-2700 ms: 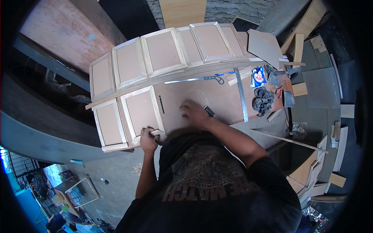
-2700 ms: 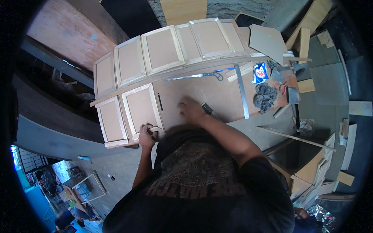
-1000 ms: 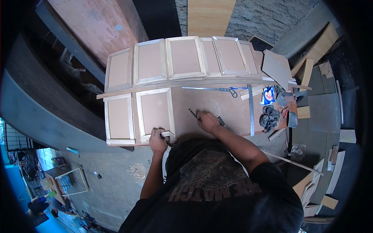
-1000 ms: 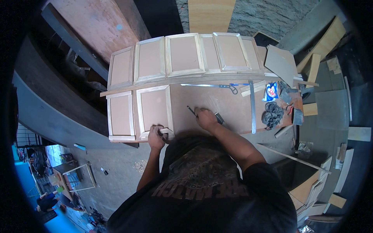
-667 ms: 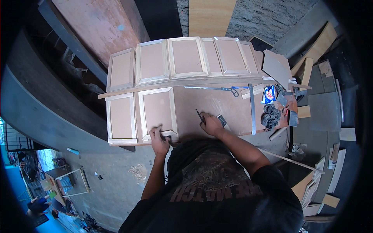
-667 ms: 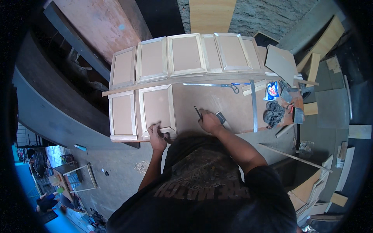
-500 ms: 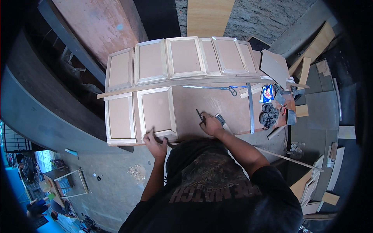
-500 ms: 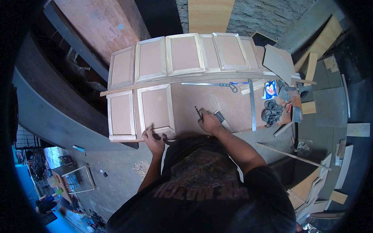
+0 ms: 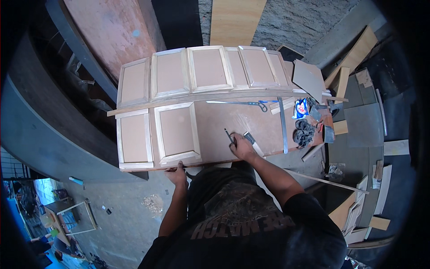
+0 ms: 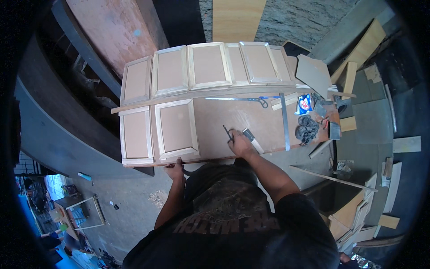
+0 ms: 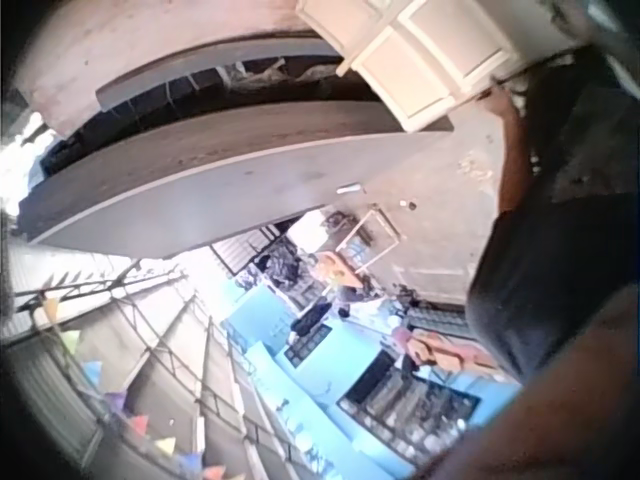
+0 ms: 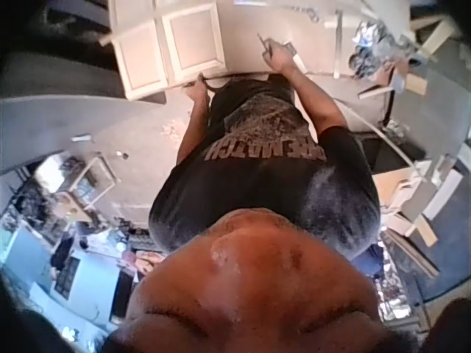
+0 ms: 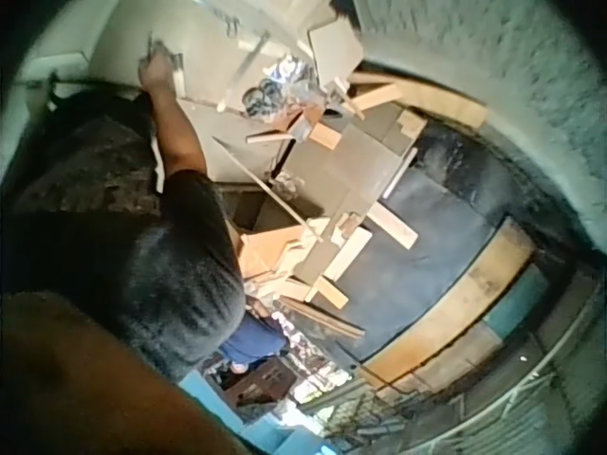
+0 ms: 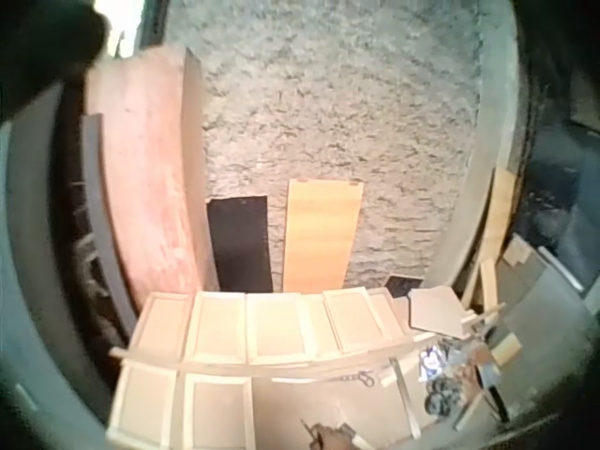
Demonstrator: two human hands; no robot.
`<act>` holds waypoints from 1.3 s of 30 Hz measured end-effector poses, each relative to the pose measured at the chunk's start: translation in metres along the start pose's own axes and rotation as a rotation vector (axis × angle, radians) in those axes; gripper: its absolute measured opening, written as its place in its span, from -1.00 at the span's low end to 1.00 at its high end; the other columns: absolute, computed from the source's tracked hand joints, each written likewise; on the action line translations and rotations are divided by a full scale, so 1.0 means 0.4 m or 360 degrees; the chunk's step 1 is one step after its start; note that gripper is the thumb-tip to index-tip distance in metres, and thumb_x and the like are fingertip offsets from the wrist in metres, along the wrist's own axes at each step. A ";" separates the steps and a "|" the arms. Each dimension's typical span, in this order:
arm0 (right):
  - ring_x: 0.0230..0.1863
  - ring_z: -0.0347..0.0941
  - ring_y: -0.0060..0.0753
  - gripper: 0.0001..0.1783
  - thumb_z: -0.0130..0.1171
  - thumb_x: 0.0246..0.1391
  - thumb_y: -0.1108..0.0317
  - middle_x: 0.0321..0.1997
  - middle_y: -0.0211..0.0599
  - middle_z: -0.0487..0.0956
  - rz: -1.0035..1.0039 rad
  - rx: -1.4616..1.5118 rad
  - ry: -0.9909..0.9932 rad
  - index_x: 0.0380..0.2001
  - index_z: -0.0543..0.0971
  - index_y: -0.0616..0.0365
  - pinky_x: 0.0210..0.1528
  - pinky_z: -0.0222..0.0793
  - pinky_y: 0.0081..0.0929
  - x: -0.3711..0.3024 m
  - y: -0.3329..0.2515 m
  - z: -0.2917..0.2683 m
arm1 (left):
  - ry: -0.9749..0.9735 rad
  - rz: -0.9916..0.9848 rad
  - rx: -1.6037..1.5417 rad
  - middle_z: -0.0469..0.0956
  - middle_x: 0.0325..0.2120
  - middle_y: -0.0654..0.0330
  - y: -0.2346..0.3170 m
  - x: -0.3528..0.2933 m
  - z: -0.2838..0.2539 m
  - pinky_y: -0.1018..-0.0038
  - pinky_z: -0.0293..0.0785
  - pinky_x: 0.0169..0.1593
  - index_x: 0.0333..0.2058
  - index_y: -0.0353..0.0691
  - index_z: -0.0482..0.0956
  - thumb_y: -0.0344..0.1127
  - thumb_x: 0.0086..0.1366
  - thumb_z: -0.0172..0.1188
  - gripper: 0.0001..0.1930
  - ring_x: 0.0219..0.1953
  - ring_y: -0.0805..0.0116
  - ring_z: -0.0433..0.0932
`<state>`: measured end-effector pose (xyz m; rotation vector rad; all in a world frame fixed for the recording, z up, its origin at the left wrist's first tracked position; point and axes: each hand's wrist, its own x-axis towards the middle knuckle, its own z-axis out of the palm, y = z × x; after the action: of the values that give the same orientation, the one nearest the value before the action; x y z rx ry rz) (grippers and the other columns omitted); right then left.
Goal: The recorder is measuring and marking a wooden board with a pencil and a combination square at a workbench.
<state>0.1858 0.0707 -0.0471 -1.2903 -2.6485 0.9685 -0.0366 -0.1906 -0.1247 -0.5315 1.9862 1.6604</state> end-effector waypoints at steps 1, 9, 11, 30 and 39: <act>0.04 0.60 0.23 -0.52 0.23 0.23 0.30 -0.05 0.11 0.63 0.0027 -0.0022 0.0020 0.20 0.47 0.10 0.10 0.52 0.09 -0.003 0.010 0.006 | -0.0011 0.0024 -0.0057 0.54 -0.18 0.00 0.005 -0.004 0.002 0.36 0.69 -0.19 0.01 -0.15 0.15 -0.57 0.29 0.51 -0.38 -0.18 0.19 0.67; -0.22 0.66 0.17 -0.76 0.20 0.26 0.22 -0.35 0.06 0.70 0.0319 0.0507 0.0200 -0.21 0.69 0.17 -0.06 0.57 -0.03 0.022 0.075 -0.007 | -0.0208 -0.0081 -0.0028 0.62 0.02 0.08 -0.034 0.055 -0.030 0.32 0.62 -0.23 0.27 -0.23 0.30 -0.51 0.35 0.47 -0.37 -0.15 0.26 0.68; -0.33 0.57 -0.61 -0.82 0.13 0.41 0.37 -0.34 -0.45 0.69 0.0427 0.1078 0.0130 -0.11 0.70 0.14 -0.21 0.51 -0.46 0.042 0.087 -0.022 | -0.0366 0.0000 0.0082 0.62 0.07 0.08 -0.063 0.101 -0.054 0.34 0.60 -0.18 0.32 -0.27 0.31 -0.54 0.33 0.48 -0.32 -0.10 0.26 0.64; 0.10 0.66 0.10 -0.53 0.32 0.25 -0.07 -0.01 -0.08 0.74 0.0358 0.0159 0.0366 0.07 0.68 -0.05 0.16 0.58 0.02 0.281 0.252 -0.329 | -0.0618 0.0211 0.0657 0.71 -0.07 0.25 -0.030 0.192 -0.084 0.29 0.62 -0.15 0.16 -0.14 0.62 -0.13 0.50 0.33 -0.64 -0.08 0.33 0.67; 0.27 0.58 0.07 -0.60 0.18 0.35 0.13 0.27 -0.06 0.62 0.0220 -0.0084 0.0146 0.20 0.67 -0.20 0.33 0.51 -0.01 0.231 0.343 -0.229 | -0.0343 -0.0492 0.0585 0.60 0.08 0.02 0.073 0.133 -0.087 0.34 0.65 -0.28 0.34 -0.23 0.26 -0.32 0.30 0.55 -0.23 -0.14 0.29 0.65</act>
<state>0.2482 0.2476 -0.0700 -1.5083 -2.5620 0.8366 -0.1006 -0.2188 -0.1288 -0.4701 1.8782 1.0875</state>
